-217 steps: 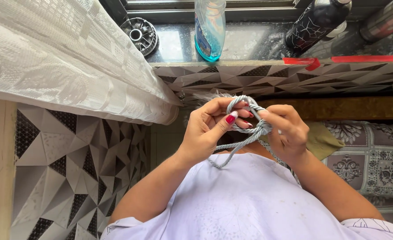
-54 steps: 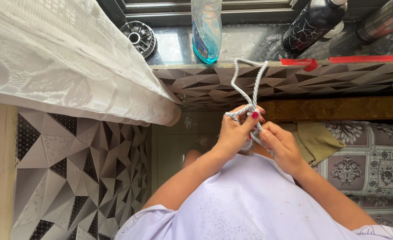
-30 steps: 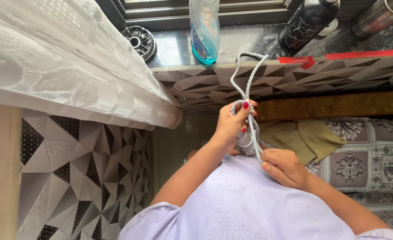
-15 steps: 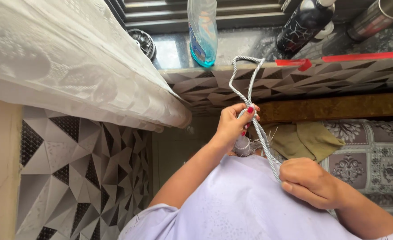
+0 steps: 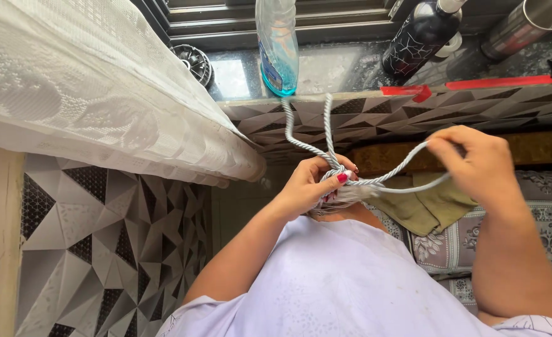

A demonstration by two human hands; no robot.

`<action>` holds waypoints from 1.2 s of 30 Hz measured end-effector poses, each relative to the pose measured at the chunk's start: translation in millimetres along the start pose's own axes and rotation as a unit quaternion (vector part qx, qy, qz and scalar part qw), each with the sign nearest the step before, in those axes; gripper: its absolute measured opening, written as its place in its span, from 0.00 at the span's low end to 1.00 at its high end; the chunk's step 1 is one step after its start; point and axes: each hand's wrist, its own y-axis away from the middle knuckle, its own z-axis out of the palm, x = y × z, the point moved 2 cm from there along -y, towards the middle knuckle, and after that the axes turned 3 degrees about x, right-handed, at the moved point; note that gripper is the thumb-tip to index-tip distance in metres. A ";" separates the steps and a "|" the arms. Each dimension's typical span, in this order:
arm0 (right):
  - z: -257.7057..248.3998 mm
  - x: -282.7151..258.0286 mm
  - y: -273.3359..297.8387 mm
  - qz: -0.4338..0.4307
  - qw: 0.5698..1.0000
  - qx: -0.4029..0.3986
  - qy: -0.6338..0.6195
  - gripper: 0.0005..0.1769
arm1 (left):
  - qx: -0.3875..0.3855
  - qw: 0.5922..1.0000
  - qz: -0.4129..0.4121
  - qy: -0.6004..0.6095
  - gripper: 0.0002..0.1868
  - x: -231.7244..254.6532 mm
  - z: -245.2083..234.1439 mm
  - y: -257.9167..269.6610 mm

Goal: The person ties a white rope around a white curtain to secure it, then removes red tape from the window glass and places it on the windowsill. The person also moves a bottle of liquid and a metal cup on the windowsill.

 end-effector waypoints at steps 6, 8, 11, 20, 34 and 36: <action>36.7 -85.1 -12.0 -0.205 0.957 -0.150 -0.140 0.30 | 0.055 0.988 0.091 0.108 0.14 1.4 5.3 2.1; 61.9 -96.7 -15.4 -0.187 0.946 -0.184 -0.192 0.32 | 0.063 0.985 0.094 0.127 0.15 2.8 4.1 4.4; 92.6 -85.4 -28.5 -0.095 0.929 -0.266 -0.240 0.19 | 0.092 0.983 0.079 0.135 0.14 7.4 -1.7 6.5; 47.7 -29.1 -77.9 -0.114 0.989 -0.039 0.079 0.09 | 0.163 0.977 0.082 0.112 0.11 27.9 -44.4 46.8; 139.9 -81.5 -36.7 -0.127 0.837 -0.446 -0.290 0.18 | 0.301 0.889 0.319 0.132 0.07 6.2 -4.6 49.5; 159.5 -96.5 -36.6 -0.091 0.786 -0.441 -0.423 0.23 | 0.300 0.883 0.326 0.154 0.08 7.4 -3.4 52.5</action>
